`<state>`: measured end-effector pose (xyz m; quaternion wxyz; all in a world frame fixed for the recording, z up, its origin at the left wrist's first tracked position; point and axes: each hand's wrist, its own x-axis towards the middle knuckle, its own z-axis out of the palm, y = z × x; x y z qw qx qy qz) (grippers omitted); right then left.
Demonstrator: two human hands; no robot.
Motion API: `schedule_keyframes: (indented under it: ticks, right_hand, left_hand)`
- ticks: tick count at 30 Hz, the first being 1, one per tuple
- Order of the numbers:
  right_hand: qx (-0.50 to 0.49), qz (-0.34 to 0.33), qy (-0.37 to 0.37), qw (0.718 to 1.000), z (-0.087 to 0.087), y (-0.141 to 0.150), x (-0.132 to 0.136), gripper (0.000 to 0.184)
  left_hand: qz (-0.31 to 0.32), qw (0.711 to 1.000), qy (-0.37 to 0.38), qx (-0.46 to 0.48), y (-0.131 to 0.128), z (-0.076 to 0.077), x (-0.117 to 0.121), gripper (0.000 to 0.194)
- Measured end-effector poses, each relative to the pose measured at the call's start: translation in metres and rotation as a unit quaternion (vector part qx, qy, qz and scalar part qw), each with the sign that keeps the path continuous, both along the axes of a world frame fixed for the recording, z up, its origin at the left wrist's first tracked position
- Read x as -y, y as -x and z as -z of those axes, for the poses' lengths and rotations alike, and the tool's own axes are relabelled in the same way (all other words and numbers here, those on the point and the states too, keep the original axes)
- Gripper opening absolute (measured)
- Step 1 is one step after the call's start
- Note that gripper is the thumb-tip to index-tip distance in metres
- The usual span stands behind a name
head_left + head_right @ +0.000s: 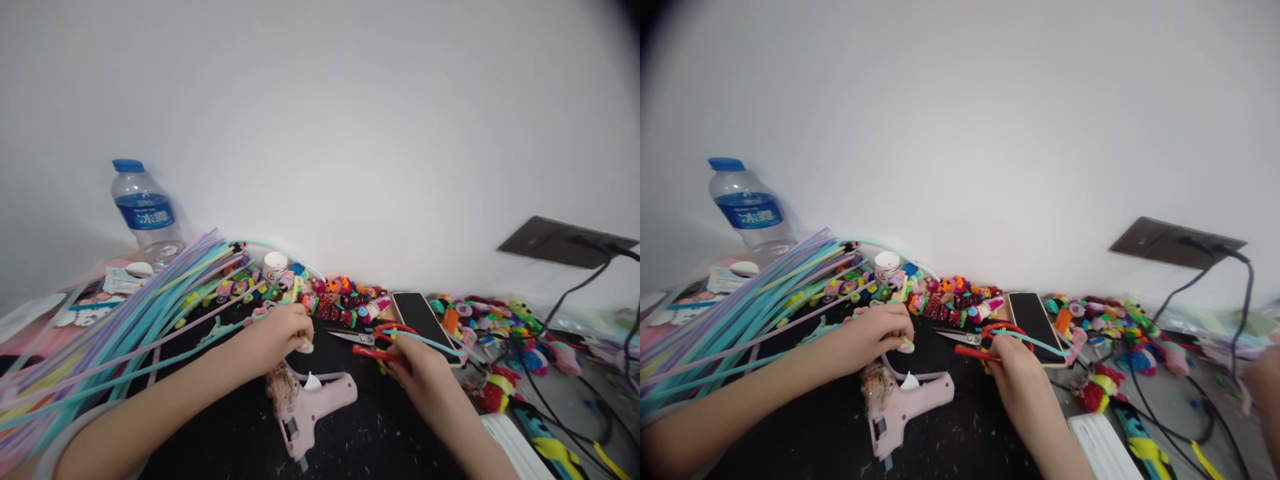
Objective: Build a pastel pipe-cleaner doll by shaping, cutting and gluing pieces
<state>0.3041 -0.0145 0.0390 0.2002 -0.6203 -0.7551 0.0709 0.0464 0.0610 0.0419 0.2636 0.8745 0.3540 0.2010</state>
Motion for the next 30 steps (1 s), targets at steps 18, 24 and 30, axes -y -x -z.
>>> schedule_keyframes:
  ticks: [18, 24, 30]
  right_hand:
    - [-0.449, 0.004, 0.088, 0.889, 0.025, 0.055, 0.014, 0.011]
    - [-0.446, 0.006, 0.123, 0.887, 0.020, 0.055, 0.012, 0.029]
    - [-0.495, 0.000, 0.144, 0.857, 0.029, 0.050, 0.014, 0.029]
  left_hand:
    - [-0.060, 0.877, 0.393, 0.270, -0.023, 0.015, 0.030, 0.020]
    - [-0.015, 0.936, 0.266, 0.230, -0.025, 0.008, 0.034, 0.014]
    - [0.078, 0.987, 0.034, 0.138, -0.015, 0.007, 0.029, 0.014]
